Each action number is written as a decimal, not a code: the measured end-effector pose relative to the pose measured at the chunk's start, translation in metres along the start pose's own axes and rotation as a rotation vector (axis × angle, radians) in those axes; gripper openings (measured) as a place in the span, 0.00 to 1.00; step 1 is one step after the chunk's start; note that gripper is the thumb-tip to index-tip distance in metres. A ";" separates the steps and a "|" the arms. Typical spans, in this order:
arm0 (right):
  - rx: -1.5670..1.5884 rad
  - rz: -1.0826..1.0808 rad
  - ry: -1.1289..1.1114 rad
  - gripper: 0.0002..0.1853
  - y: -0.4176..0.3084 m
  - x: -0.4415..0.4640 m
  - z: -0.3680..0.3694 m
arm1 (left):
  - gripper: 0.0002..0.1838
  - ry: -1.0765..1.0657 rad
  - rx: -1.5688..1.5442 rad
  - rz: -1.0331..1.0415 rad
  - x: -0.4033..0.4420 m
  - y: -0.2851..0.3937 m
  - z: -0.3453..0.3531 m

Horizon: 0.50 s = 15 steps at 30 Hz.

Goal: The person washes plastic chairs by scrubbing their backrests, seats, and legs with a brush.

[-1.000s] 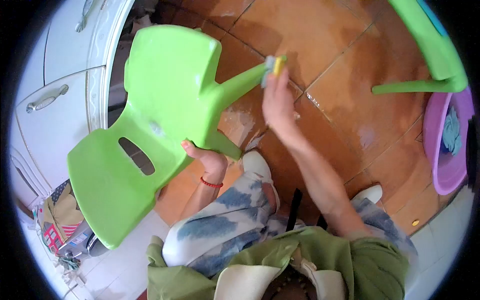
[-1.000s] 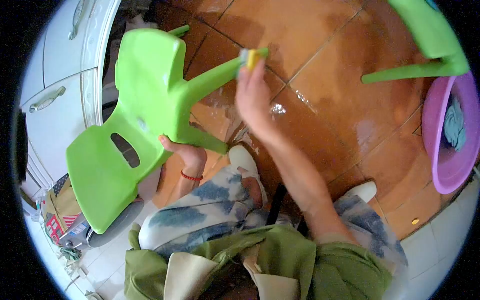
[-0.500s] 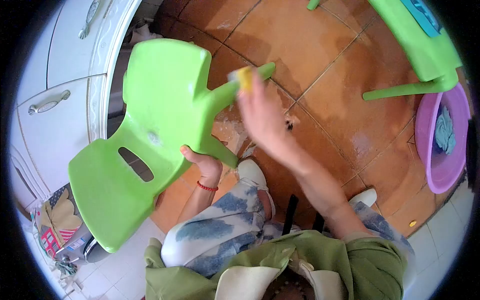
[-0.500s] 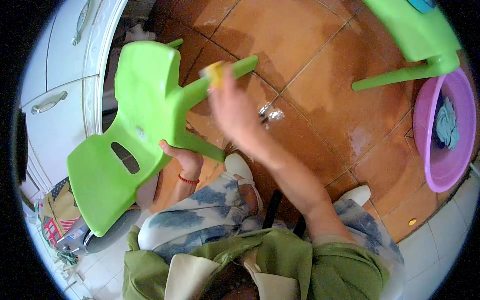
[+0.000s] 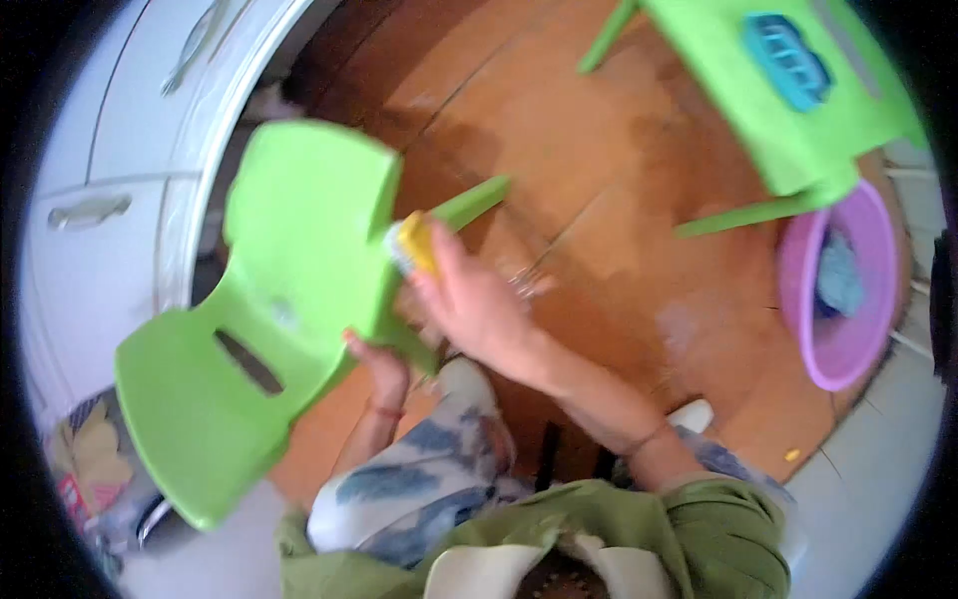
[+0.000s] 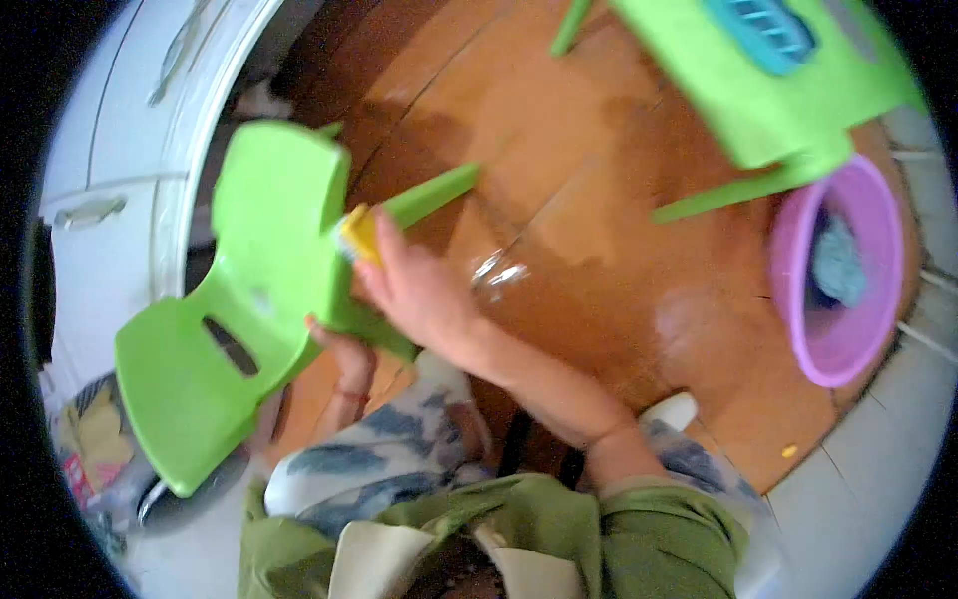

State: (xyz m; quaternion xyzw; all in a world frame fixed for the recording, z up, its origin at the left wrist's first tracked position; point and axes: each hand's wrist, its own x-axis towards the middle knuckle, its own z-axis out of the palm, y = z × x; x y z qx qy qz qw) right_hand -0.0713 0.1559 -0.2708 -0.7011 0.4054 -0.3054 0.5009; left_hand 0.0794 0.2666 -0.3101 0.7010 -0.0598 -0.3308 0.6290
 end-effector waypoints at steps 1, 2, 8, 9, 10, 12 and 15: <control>-0.090 0.034 -0.044 0.33 0.003 0.005 -0.007 | 0.39 -0.051 0.012 -0.012 -0.001 -0.001 -0.009; -0.175 0.151 -0.102 0.33 0.015 0.013 -0.018 | 0.39 -0.095 0.026 0.006 0.015 -0.018 -0.030; -0.716 0.165 -0.003 0.36 -0.016 0.024 -0.158 | 0.39 -0.429 -0.041 -0.068 -0.005 0.002 -0.008; -0.804 0.092 0.115 0.36 -0.034 0.026 -0.190 | 0.40 -0.523 -0.016 -0.069 0.000 0.000 -0.014; -0.829 -0.032 0.279 0.33 -0.040 0.030 -0.220 | 0.40 -0.545 -0.020 -0.056 0.003 -0.001 -0.013; -1.022 -0.106 0.550 0.27 -0.045 0.039 -0.282 | 0.39 -0.583 -0.023 -0.030 0.004 -0.004 -0.012; -1.012 0.286 0.424 0.24 -0.045 0.055 -0.360 | 0.39 -0.644 0.043 0.061 -0.006 0.009 0.001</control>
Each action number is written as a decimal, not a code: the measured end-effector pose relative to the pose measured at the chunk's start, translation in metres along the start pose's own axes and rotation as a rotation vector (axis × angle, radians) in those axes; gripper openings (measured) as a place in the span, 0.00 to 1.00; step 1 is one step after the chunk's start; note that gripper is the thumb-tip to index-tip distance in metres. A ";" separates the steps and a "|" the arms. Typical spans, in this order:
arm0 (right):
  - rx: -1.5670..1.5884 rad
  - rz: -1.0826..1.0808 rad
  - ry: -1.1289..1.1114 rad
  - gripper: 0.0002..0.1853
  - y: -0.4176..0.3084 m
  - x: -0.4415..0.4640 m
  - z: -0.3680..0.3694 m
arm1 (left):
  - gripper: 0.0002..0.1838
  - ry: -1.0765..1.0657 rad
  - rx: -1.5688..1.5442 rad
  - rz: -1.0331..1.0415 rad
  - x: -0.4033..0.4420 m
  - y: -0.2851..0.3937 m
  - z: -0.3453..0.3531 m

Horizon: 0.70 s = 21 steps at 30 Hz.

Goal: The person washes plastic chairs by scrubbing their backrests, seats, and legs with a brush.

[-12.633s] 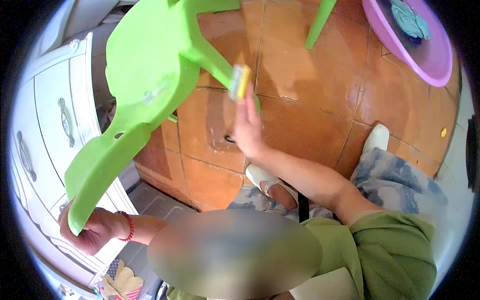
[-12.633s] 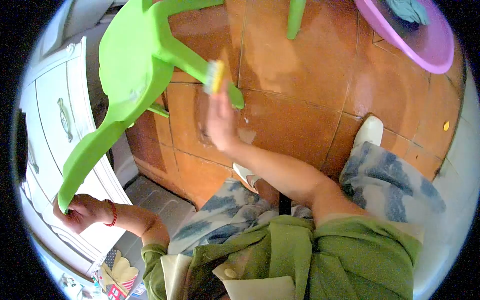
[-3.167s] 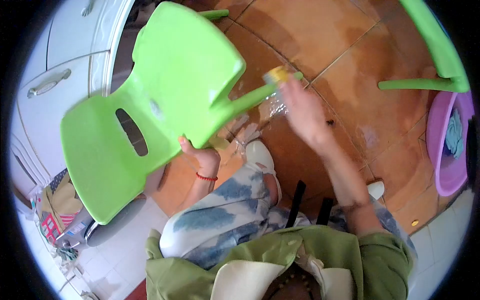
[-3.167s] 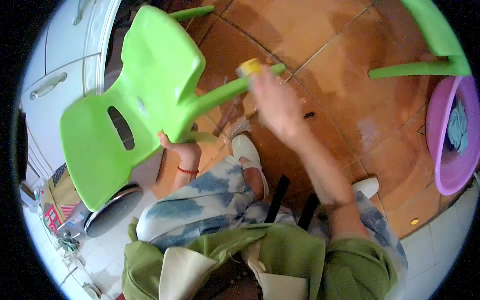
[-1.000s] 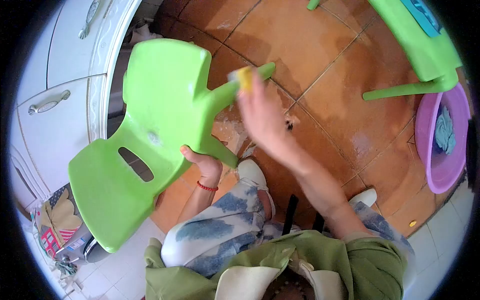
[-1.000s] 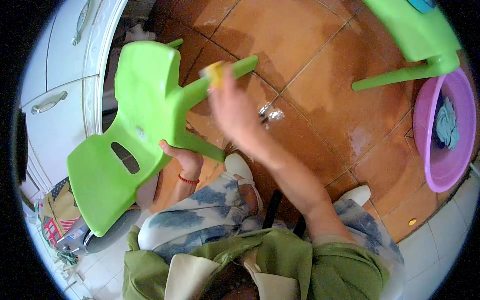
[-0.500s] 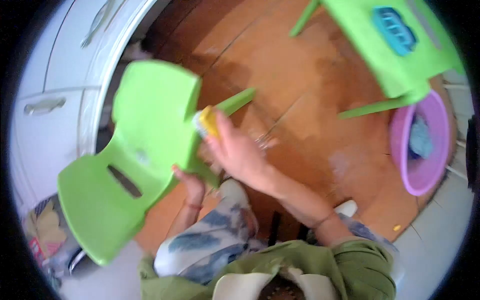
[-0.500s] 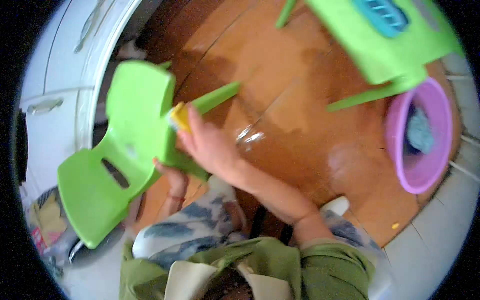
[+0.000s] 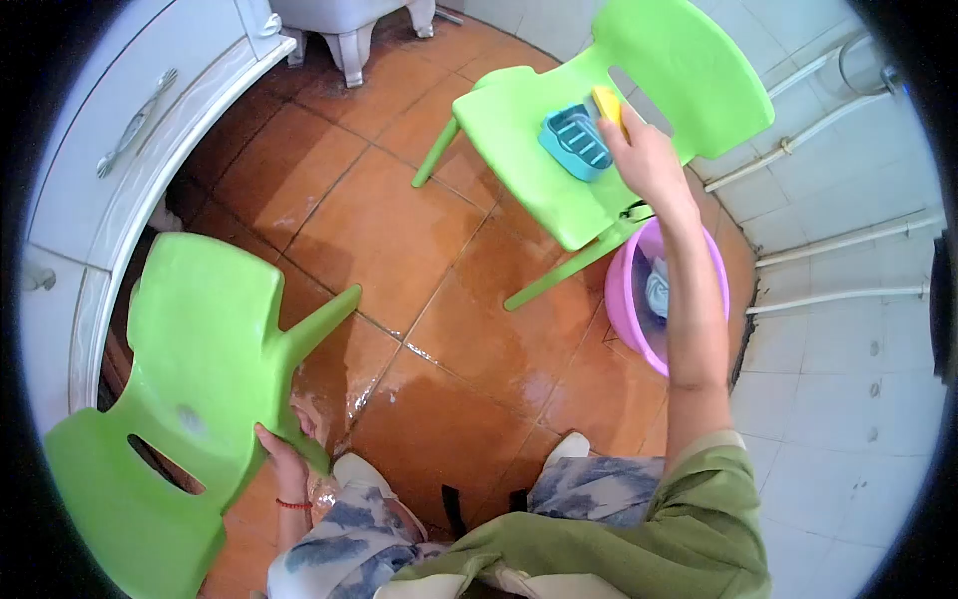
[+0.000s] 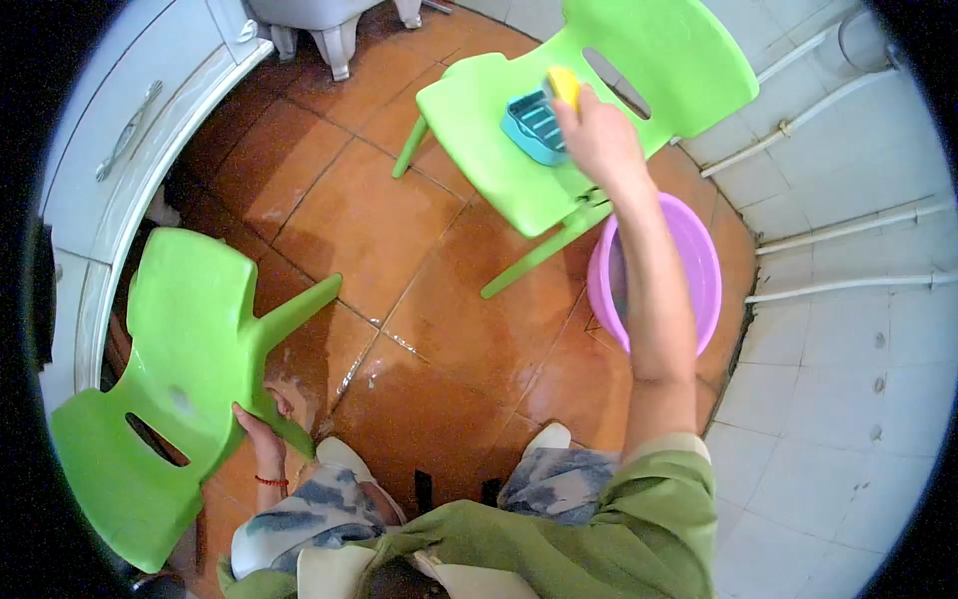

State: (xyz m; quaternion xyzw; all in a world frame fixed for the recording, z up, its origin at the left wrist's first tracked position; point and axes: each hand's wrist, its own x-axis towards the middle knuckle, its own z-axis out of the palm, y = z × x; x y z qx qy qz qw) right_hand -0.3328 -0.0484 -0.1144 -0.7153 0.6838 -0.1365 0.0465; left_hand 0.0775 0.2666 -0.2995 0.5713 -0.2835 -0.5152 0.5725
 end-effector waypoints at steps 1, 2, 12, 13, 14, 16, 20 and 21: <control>-0.080 -0.003 -0.021 0.24 0.018 0.012 0.005 | 0.39 0.029 -0.022 -0.024 -0.001 -0.003 -0.002; -0.159 -0.007 -0.040 0.23 0.035 0.023 0.019 | 0.39 0.058 -0.044 -0.047 0.000 -0.010 -0.006; -0.435 0.123 -0.292 0.31 0.064 0.065 0.042 | 0.39 0.072 -0.068 -0.111 -0.003 -0.016 -0.010; -0.532 0.026 -0.335 0.31 0.066 0.069 0.035 | 0.39 0.064 0.049 -0.067 -0.004 -0.021 -0.013; -0.505 0.025 -0.311 0.29 0.043 0.059 0.019 | 0.38 0.045 0.049 -0.083 -0.003 -0.025 -0.016; -0.371 -0.062 0.020 0.27 0.004 0.034 0.017 | 0.38 0.010 0.102 -0.073 -0.004 -0.022 -0.017; 0.270 -0.408 -0.046 0.26 -0.105 -0.072 0.071 | 0.41 0.062 0.262 0.007 -0.003 0.001 0.004; 0.559 -0.668 0.027 0.26 -0.130 -0.099 0.096 | 0.42 0.070 0.273 0.008 -0.003 0.002 0.005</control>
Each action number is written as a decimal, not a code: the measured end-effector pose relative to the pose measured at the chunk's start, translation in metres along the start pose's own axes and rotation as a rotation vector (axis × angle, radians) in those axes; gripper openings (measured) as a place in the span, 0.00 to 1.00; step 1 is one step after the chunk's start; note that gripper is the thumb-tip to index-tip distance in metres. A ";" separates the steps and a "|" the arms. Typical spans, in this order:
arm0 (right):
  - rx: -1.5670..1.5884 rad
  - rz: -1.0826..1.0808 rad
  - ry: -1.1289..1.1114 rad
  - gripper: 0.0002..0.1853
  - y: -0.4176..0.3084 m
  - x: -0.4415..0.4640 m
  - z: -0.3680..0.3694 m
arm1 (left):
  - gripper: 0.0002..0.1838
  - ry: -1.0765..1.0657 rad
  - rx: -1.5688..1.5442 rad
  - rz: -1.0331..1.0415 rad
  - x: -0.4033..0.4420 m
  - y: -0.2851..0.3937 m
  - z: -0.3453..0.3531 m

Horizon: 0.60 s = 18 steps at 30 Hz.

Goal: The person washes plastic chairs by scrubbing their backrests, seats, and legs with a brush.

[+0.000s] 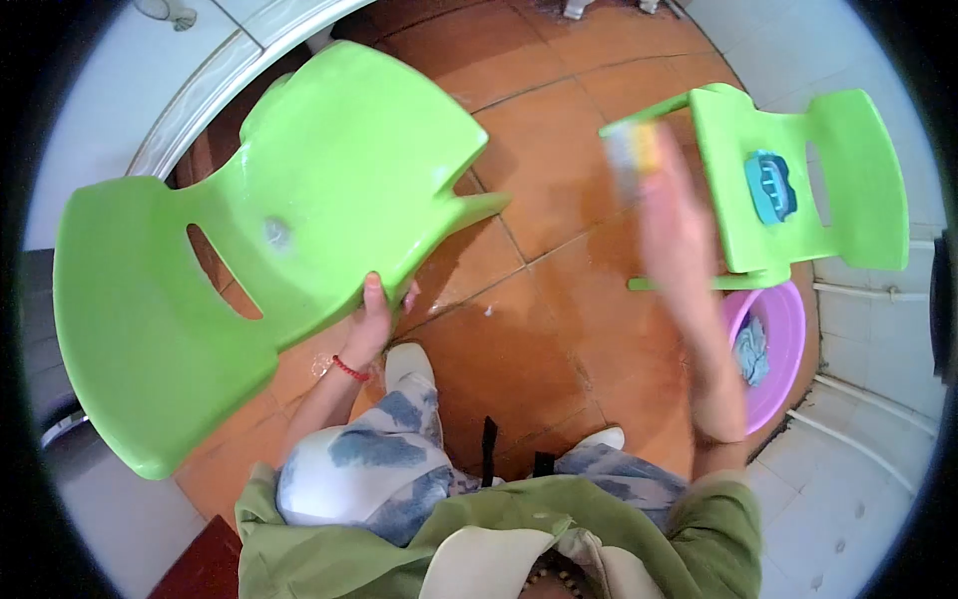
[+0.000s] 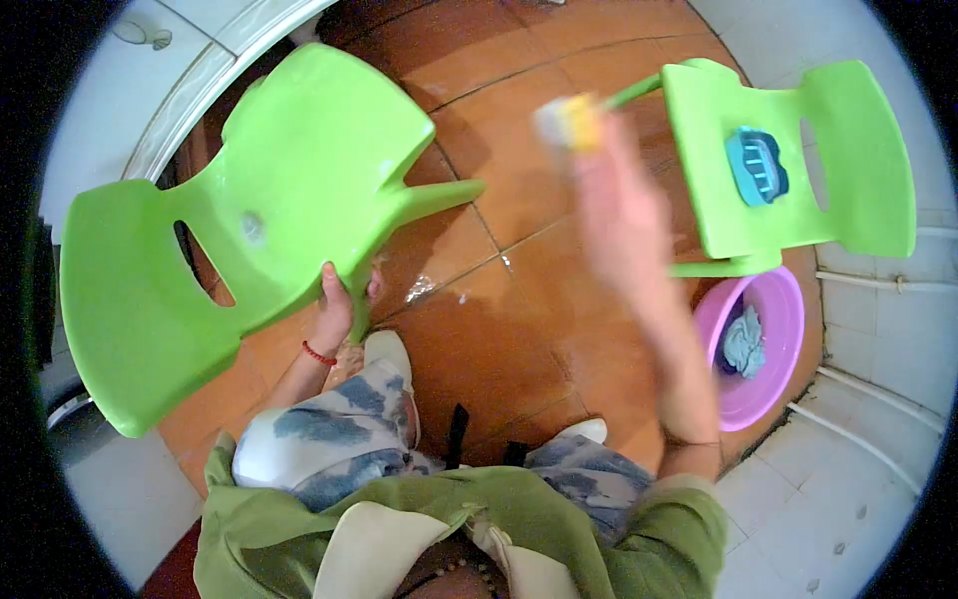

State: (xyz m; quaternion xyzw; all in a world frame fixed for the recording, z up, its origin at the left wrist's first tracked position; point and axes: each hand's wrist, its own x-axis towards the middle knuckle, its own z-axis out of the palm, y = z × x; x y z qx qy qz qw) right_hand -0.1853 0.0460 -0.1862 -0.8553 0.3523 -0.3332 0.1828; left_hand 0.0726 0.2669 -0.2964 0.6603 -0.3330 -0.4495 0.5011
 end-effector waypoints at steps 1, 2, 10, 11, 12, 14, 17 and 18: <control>-0.026 -0.003 -0.059 0.27 -0.013 -0.019 0.039 | 0.42 0.007 0.008 -0.002 0.000 0.000 0.000; 0.128 0.140 -0.201 0.28 -0.039 -0.029 0.062 | 0.43 0.014 0.020 -0.002 0.000 0.000 0.001; 0.279 0.446 -0.394 0.25 0.005 -0.033 0.145 | 0.47 -0.017 0.050 -0.062 -0.002 0.008 0.001; 0.266 0.436 -0.407 0.25 0.004 -0.031 0.144 | 0.48 -0.029 0.068 -0.050 0.000 0.010 0.000; 0.253 0.424 -0.421 0.26 0.004 -0.030 0.142 | 0.49 -0.040 0.085 -0.038 0.002 0.010 -0.001; 0.278 0.432 -0.425 0.26 -0.035 -0.029 0.117 | 0.50 -0.045 0.089 -0.046 -0.006 0.008 -0.003; 0.248 0.231 -0.339 0.28 -0.096 -0.041 0.102 | 0.50 -0.027 0.031 -0.009 0.000 0.001 -0.002; 0.219 0.362 -0.582 0.28 -0.106 -0.035 0.093 | 0.49 -0.030 0.010 0.003 0.000 -0.003 -0.004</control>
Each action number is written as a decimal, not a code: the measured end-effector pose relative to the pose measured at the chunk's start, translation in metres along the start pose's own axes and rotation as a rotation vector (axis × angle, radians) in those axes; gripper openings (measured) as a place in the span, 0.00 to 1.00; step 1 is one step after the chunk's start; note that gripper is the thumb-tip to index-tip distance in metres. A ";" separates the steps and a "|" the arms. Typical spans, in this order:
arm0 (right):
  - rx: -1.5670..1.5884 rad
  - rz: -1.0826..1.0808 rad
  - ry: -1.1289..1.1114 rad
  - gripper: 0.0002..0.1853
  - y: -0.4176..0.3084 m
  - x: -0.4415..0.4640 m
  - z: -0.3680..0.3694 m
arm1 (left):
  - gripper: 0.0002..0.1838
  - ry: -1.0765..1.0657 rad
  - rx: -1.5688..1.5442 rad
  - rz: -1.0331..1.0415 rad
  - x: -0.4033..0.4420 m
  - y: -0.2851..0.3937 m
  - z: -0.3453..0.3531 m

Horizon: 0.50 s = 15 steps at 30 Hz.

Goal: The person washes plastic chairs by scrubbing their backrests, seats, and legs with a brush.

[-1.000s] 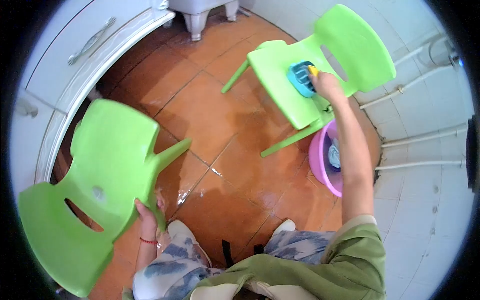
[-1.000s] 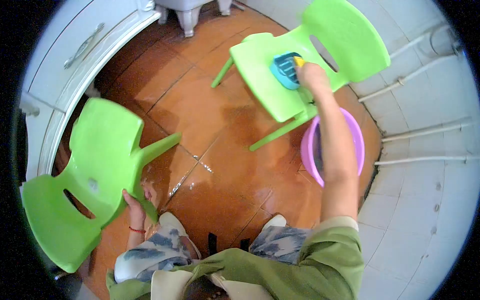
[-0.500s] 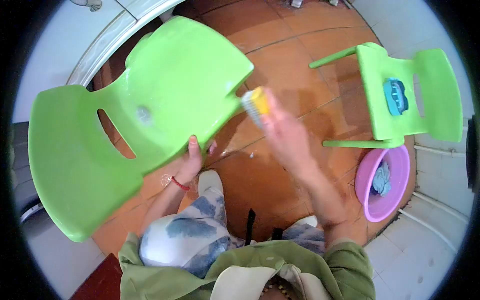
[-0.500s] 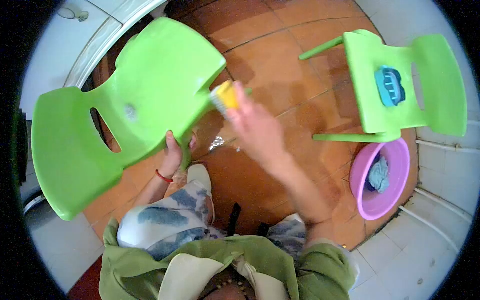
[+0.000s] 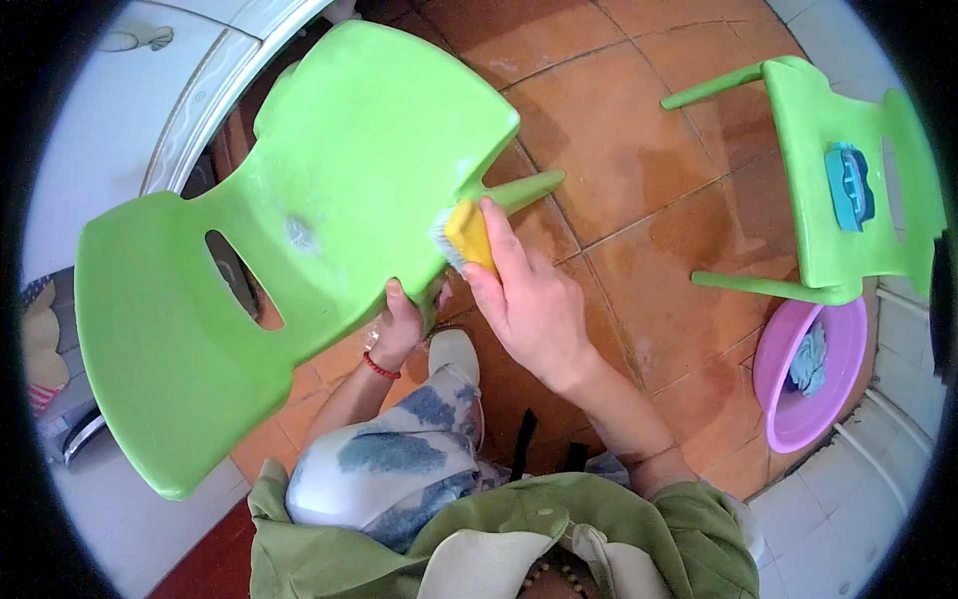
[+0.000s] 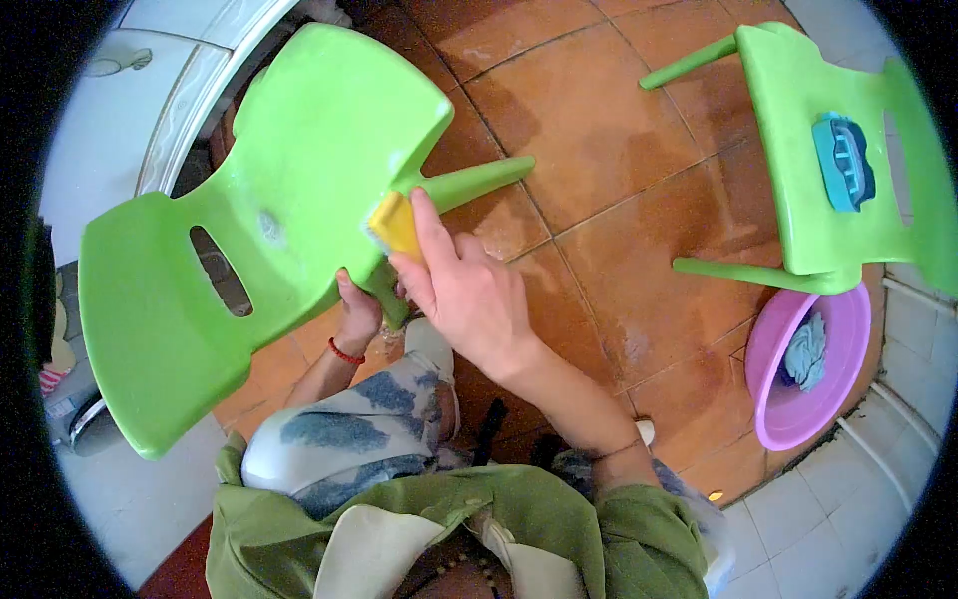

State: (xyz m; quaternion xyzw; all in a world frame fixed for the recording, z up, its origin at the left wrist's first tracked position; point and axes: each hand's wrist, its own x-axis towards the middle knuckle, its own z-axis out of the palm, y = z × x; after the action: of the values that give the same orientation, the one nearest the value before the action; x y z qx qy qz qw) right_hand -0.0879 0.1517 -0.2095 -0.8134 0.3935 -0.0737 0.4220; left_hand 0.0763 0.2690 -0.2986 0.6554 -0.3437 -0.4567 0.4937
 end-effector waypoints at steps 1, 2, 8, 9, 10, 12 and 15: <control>0.038 -0.071 0.245 0.26 0.015 0.006 0.018 | 0.49 -0.004 -0.018 0.011 -0.001 -0.001 -0.002; 0.081 -0.007 0.320 0.25 0.036 0.021 0.030 | 0.49 0.004 -0.012 -0.003 -0.001 0.001 -0.002; 0.490 0.276 0.334 0.23 0.069 0.046 0.050 | 0.52 0.030 -0.068 -0.083 0.006 0.009 0.004; 0.536 0.122 0.484 0.28 0.054 0.037 0.069 | 0.53 0.033 -0.061 -0.081 0.003 0.012 0.006; 0.564 0.021 0.561 0.32 0.036 0.028 0.082 | 0.53 0.034 -0.052 -0.070 0.004 0.016 0.007; 0.732 0.031 0.519 0.37 0.009 0.015 0.095 | 0.55 0.160 -0.024 -0.075 0.009 0.022 0.016; 0.815 0.207 0.613 0.34 0.055 0.057 0.101 | 0.57 0.127 -0.067 -0.079 0.007 0.008 0.004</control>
State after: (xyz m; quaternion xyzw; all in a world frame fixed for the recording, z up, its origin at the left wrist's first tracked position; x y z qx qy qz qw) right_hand -0.0349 0.1571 -0.3265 -0.4813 0.5166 -0.4136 0.5748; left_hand 0.0745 0.2595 -0.2931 0.6794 -0.2700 -0.4446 0.5175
